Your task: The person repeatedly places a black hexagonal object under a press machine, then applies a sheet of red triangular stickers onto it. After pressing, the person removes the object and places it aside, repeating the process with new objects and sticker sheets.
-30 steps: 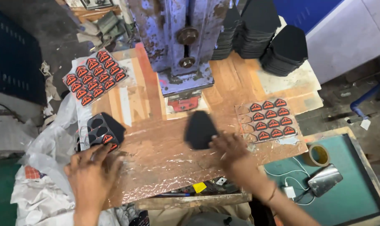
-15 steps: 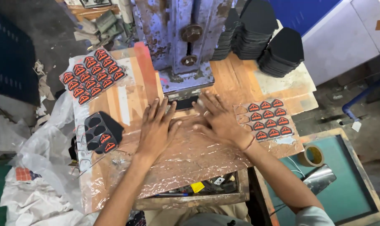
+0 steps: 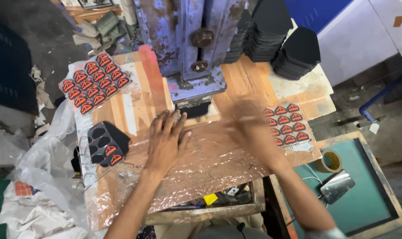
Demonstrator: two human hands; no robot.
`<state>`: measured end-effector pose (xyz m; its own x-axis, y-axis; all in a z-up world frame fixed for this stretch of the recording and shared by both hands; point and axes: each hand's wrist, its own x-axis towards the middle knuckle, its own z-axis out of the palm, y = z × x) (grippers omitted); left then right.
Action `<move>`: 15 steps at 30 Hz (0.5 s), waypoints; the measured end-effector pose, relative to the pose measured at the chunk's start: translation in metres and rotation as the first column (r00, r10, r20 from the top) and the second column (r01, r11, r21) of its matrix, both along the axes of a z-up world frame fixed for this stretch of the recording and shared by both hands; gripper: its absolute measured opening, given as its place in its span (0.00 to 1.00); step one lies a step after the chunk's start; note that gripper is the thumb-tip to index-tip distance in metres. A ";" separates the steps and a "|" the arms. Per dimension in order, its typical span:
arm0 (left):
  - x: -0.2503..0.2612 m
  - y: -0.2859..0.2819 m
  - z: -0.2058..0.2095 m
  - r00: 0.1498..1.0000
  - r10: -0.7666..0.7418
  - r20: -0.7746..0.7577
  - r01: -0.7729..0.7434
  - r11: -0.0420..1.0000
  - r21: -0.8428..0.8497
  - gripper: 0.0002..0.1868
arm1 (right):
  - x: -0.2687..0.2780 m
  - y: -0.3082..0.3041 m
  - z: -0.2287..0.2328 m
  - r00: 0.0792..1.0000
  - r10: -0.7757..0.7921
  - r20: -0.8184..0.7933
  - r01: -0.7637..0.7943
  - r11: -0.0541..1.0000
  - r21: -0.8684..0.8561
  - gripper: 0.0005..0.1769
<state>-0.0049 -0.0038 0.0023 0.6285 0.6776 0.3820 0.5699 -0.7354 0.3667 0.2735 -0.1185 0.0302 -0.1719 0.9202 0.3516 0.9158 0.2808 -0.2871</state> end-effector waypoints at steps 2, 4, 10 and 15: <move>-0.001 0.000 -0.005 1.000 -0.006 0.030 0.005 1.000 0.008 0.28 | 0.050 -0.051 -0.023 0.817 -0.576 -0.044 0.568 0.788 0.236 0.56; -0.001 -0.001 -0.003 1.000 0.006 0.027 -0.006 1.000 0.005 0.28 | 0.141 -0.097 -0.050 0.721 -0.663 -0.200 0.681 0.732 0.027 0.48; 0.002 -0.002 -0.006 1.000 0.007 0.029 -0.007 1.000 -0.009 0.29 | 0.128 -0.148 0.027 0.450 -0.744 -0.494 0.670 0.647 -0.364 0.21; 0.001 -0.011 0.000 1.000 0.002 -0.006 -0.002 0.998 -0.058 0.31 | 0.040 -0.092 0.026 0.424 -0.600 -0.678 0.553 0.765 -0.331 0.14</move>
<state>-0.0037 -0.0152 0.0021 0.6288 0.7000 0.3386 0.5737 -0.7116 0.4056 0.3140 -0.2107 0.0564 0.6883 0.7241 0.0429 0.3375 -0.2674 -0.9026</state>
